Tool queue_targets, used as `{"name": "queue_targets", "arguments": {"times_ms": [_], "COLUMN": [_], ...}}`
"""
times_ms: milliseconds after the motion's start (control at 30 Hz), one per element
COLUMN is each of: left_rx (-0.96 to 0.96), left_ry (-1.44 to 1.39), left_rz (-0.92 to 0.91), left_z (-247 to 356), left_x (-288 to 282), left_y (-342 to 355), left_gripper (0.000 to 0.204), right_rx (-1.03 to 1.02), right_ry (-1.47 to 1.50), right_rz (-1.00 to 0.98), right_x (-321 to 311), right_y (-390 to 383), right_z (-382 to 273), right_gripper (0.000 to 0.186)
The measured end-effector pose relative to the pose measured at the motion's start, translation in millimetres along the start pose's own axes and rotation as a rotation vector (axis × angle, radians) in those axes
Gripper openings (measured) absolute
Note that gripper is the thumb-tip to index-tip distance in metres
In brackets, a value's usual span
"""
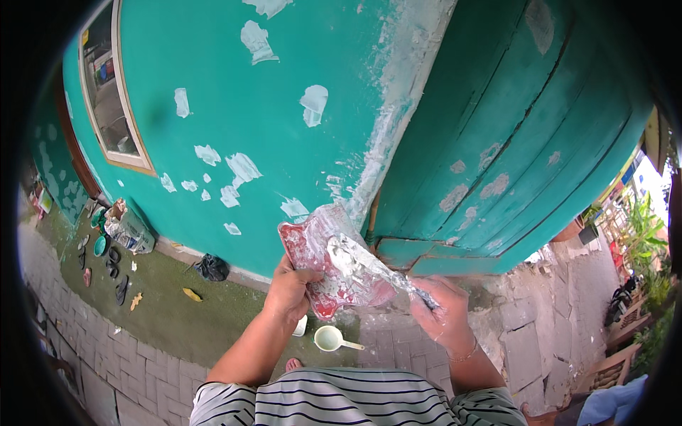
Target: The person scoops white plaster from a container onto a red plastic sheet and uses a putty knife to apply it to a green exterior wall, smoothing the surface in multiple passes.
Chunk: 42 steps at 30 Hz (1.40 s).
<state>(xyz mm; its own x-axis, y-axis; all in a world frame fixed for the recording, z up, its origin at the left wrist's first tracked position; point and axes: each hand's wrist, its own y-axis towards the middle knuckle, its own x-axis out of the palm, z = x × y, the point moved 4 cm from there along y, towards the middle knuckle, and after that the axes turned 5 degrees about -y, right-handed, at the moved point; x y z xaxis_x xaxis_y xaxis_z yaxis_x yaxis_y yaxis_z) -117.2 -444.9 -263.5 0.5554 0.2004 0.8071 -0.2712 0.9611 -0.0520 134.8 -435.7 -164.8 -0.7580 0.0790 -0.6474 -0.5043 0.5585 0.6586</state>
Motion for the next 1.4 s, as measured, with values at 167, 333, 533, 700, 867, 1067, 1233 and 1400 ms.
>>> {"name": "queue_targets", "arguments": {"times_ms": [167,333,533,700,867,1067,1233,1400], "left_rx": [-0.022,-0.021,0.009,0.014,0.075,0.089,0.073,0.114], "left_ry": [0.040,0.075,0.090,0.069,0.109,0.102,0.103,0.108], "left_rz": [-0.062,-0.148,-0.080,-0.062,-0.052,-0.026,-0.075,-0.102], "left_z": [28.9,54.4,73.5,74.2,60.1,34.6,13.9,-1.0], "left_x": [-5.8,2.1,-14.6,-7.0,-0.3,24.4,46.6,71.8], "left_y": [-1.1,-21.8,-30.3,-45.7,-53.9,-65.4,-68.4,-68.1], "left_gripper": [0.069,0.073,0.071,0.075,0.075,0.078,0.079,0.079], "right_rx": [0.041,0.023,-0.128,-0.179,-0.210,-0.281,-0.287,-0.418], "right_ry": [0.035,0.120,0.016,-0.027,-0.045,-0.056,-0.031,-0.204], "right_rz": [0.095,0.021,-0.007,-0.044,-0.007,-0.074,0.011,-0.087], "right_x": [-4.0,11.5,-10.4,-9.1,-33.6,-56.4,-92.5,-101.0], "right_y": [26.7,35.5,23.1,16.0,21.0,21.1,26.5,13.8], "right_z": [-7.5,-5.5,-46.9,-63.2,-60.4,-46.0,-26.3,-23.4], "right_gripper": [0.029,0.026,0.030,0.033,0.033,0.034,0.032,0.033]}}
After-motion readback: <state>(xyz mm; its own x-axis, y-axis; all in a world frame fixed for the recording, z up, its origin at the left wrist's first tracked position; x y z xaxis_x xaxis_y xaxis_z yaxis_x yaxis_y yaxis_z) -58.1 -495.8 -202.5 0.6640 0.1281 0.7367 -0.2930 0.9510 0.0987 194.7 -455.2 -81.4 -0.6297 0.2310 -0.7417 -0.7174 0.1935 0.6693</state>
